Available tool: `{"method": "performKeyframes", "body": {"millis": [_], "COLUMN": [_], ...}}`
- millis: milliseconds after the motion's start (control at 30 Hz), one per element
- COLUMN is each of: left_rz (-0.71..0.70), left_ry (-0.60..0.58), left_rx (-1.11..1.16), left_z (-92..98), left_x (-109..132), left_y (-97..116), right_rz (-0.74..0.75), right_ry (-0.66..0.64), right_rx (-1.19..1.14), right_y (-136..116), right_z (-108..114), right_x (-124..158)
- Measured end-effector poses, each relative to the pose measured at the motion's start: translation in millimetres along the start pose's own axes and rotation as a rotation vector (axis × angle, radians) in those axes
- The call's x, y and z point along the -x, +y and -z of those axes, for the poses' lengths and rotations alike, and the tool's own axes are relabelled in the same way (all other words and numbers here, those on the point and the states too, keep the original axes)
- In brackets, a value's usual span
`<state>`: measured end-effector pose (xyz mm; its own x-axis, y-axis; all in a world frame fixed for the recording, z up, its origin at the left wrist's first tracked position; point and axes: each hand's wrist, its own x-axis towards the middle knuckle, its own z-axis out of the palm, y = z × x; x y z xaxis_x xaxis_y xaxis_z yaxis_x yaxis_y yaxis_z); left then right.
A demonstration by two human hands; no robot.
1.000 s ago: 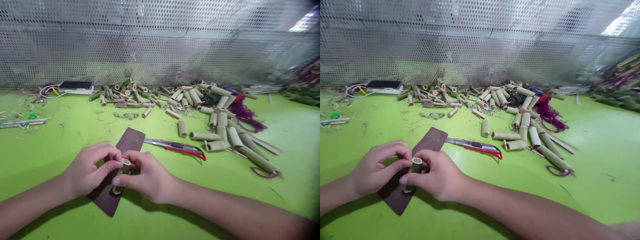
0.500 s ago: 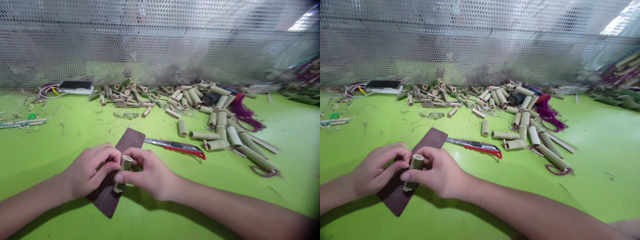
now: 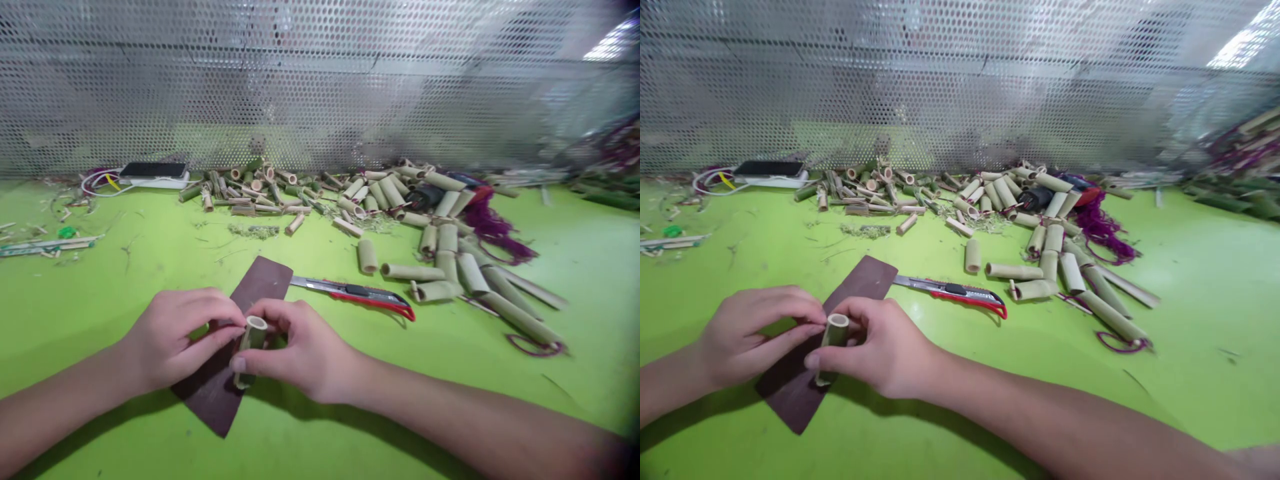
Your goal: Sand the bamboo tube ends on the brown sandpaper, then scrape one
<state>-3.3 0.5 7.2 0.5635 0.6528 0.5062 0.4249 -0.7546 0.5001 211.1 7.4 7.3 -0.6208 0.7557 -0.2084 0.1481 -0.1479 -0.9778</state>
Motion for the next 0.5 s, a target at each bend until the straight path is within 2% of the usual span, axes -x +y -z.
{"method": "performKeyframes", "body": {"millis": [300, 500], "left_rz": [-0.129, -0.145], "left_ry": [0.019, 0.009], "left_rx": [-0.365, -0.395], "left_z": [-1.9, -1.6], "left_x": [3, -4], "left_y": [11, 17], "right_rz": [0.027, 0.035], "right_ry": [0.056, 0.060], "right_rx": [0.189, 0.254], "right_y": [-2, -1], "right_z": [-2, -2], "right_x": [2, 2]}}
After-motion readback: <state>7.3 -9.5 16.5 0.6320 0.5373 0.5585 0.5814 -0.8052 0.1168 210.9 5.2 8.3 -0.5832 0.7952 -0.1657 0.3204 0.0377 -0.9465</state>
